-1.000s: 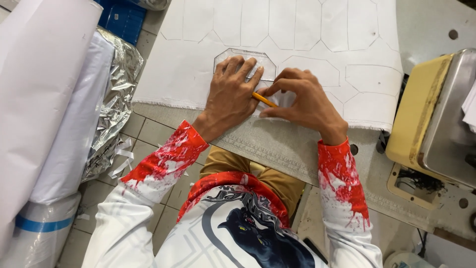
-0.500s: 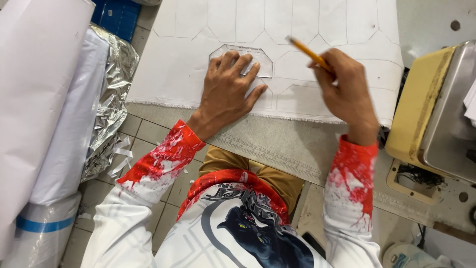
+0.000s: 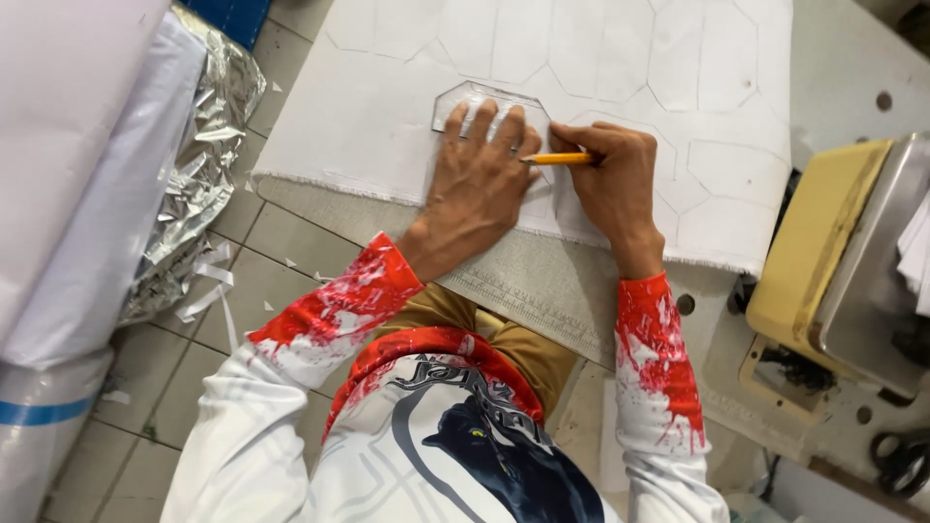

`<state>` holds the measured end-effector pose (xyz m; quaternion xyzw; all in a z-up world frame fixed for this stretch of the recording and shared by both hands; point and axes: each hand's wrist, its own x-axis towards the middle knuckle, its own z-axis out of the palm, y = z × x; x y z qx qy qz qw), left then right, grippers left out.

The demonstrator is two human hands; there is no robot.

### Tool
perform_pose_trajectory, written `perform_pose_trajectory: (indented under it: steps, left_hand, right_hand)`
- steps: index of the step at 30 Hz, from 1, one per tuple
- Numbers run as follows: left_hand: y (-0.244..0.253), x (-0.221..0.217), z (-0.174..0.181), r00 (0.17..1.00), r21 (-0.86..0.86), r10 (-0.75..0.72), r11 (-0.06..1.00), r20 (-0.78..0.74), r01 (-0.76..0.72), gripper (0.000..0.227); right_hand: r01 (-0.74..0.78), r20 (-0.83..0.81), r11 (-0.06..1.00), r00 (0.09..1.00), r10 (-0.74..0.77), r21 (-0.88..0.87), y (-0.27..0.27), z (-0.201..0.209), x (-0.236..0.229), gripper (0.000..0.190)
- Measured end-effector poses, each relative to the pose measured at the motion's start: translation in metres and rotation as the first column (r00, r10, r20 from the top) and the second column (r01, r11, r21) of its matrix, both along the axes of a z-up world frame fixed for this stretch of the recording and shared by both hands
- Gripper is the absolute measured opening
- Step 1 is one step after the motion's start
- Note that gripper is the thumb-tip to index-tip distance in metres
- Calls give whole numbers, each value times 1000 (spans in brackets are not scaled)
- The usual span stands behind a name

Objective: The person uses a pencil and a stencil to draw geometric patterns on a large sheet of white paper placed on a table. They repeatedly position the stencil, trace its outline, and reposition it to create a continuous tessellated design across the paper.

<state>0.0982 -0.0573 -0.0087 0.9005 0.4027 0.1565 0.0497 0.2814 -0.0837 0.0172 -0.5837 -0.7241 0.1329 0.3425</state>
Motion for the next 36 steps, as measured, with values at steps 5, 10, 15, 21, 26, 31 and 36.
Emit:
perform_pose_trajectory:
  steps: [5,10,15,21,26,31,36]
  left_hand:
    - [-13,-3,13,991,92,48,994,122,-59,49]
    - [-14,-7,13,998,197,45,979,32,-51,61]
    - [-12,-6,17,999,94,37,995,37,-40,57]
    - [-8,0,8,994,24,34,999,103,-36,56]
    - [-6,-2,7,992,5,31,999,125,-32,57]
    - [-8,-3,11,992,-7,36,999,124,-35,56]
    - [-9,-2,10,992,28,20,999,123,-23,58]
  right_hand:
    - [-13,-42,999,999,12,-30,1,-4,3,20]
    - [6,-49,999,999,-7,-38,2,-8,5,24]
    - [17,-72,998,997,-20,-53,1,-5,3,17]
    - [20,-77,999,997,-23,-34,1,-7,4,15]
    - [23,-101,999,995,-25,-25,1,-7,3,17]
    - [20,-131,999,991,-25,-36,1,-1,-1,21]
    - [16,-101,1000,995,-16,6,2,-6,2,22]
